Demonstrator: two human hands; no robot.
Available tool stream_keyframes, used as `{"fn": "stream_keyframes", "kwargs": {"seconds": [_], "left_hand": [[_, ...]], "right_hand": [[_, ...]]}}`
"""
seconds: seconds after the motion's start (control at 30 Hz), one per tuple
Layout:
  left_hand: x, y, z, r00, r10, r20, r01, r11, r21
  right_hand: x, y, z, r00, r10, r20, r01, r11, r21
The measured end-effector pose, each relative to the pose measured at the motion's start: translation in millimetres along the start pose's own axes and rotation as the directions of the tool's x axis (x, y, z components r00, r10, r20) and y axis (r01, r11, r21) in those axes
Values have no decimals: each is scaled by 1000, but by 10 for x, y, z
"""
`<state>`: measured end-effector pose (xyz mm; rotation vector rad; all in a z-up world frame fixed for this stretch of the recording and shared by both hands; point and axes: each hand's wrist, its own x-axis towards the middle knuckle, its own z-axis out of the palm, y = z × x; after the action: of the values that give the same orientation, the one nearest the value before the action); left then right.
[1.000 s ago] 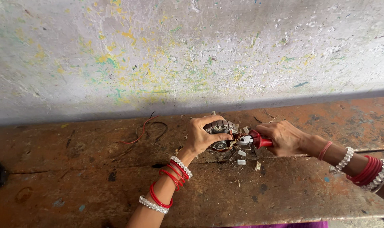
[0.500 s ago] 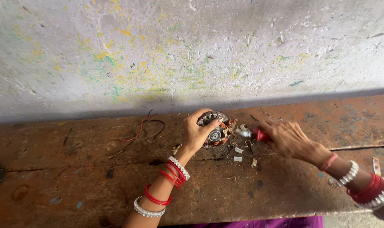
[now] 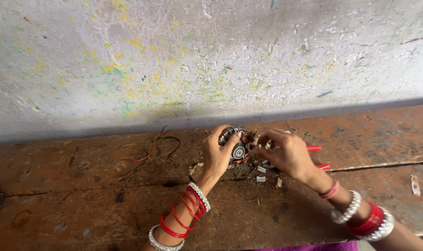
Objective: The person uses pliers to remove insulation and separate copper windings from a small electrical motor stator. The person repeatedly pulls and cuts the windings, accumulating debris on the work surface.
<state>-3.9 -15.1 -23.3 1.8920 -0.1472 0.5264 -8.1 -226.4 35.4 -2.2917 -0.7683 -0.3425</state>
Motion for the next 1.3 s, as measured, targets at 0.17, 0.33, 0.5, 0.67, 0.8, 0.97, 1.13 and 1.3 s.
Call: {"fn": "stream_keyframes", "kwargs": {"seconds": [0.17, 0.33, 0.5, 0.67, 0.8, 0.97, 1.13, 1.3], "left_hand": [[8, 16, -5, 999, 36, -7, -36, 998, -44], [10, 62, -27, 999, -37, 17, 37, 997, -60], [9, 110, -50, 999, 49, -21, -50, 998, -35], [17, 113, -45, 1000, -4, 25, 6, 995, -96], [12, 103, -47, 999, -19, 31, 21, 995, -94], [2, 88, -31, 1000, -9, 3, 9, 994, -111], [8, 45, -36, 998, 54, -19, -55, 996, -70], [21, 35, -23, 1000, -5, 22, 8, 994, -105]], "right_hand": [[11, -211, 198, 976, -69, -205, 3, 951, -310], [18, -161, 237, 980, 1, -201, -40, 981, -191], [2, -170, 319, 957, -34, -288, -48, 961, -272], [34, -117, 366, 972, -17, -235, -44, 968, -249], [9, 73, 445, 978, -83, -190, 43, 978, -204], [-114, 439, 446, 971, -225, -80, 221, 974, -57], [-136, 707, 185, 993, -103, -53, 108, 991, 79], [-43, 618, 64, 981, 13, -195, -58, 973, -223]]}}
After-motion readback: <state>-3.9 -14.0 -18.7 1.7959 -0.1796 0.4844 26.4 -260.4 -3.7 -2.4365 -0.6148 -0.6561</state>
